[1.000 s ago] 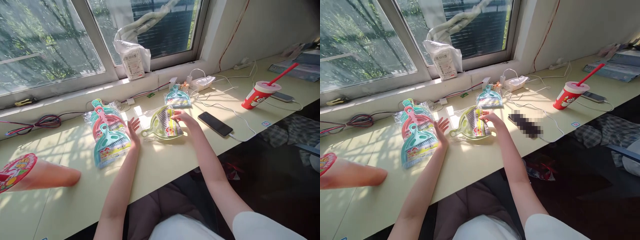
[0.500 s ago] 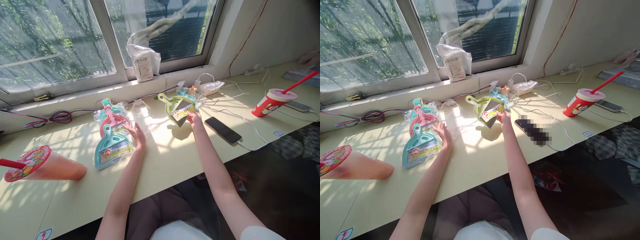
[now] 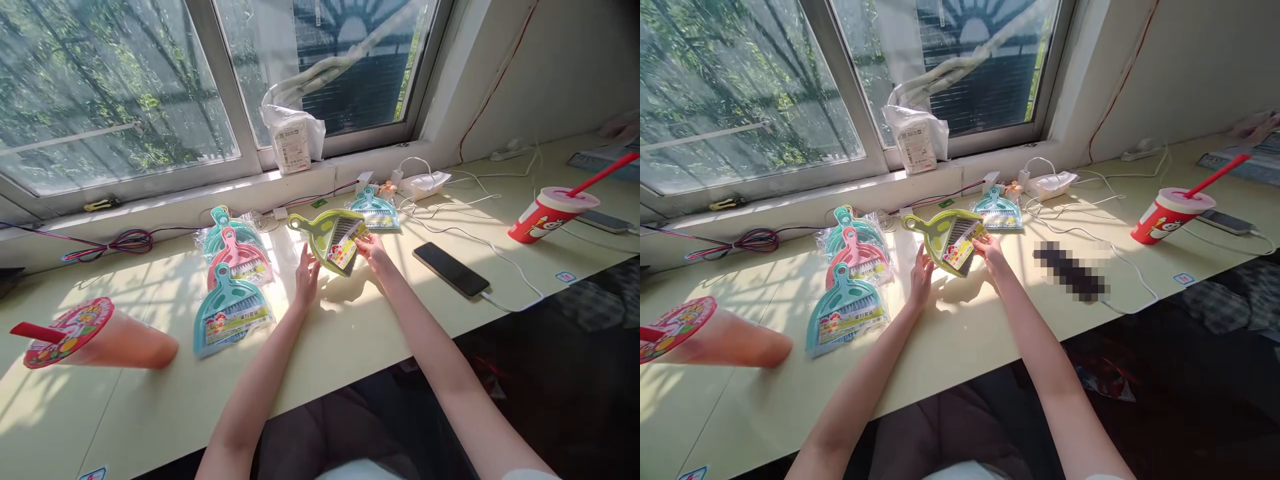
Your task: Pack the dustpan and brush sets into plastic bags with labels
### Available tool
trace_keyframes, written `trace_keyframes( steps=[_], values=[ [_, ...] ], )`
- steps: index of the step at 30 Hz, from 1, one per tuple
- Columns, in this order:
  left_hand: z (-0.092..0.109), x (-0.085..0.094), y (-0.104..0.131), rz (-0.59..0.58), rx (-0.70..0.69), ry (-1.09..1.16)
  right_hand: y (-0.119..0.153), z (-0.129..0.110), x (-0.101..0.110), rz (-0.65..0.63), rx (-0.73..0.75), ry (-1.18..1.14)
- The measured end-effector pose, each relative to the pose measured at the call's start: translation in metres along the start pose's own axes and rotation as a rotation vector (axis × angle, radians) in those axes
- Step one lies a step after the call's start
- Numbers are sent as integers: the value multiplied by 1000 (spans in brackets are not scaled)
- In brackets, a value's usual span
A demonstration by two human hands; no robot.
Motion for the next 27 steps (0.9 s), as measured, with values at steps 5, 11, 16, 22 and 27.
trace_keyframes(
  steps=[5,11,16,22,27],
  values=[
    [2,6,-1,47,-13,-144,6,1,-14,-109,-11,41],
    [3,9,0,118,-46,-154,1,-1,-1,-122,-18,201],
    [13,16,5,250,-56,-70,-3,-16,46,294,35,872],
    [13,12,8,234,-65,-57,23,-43,9,423,362,1257],
    [12,10,12,206,-87,-79,56,-32,-77,-29,541,1081]
  ],
)
Point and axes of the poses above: each hand's wrist, its own y-axis away from the middle knuckle, its own x-axis out of the back of the hand, z = x × y, the point moved 4 cm from there along -y, towards the middle knuckle, and after that the axes turned 1 degree about -y, right-handed, at the moved point
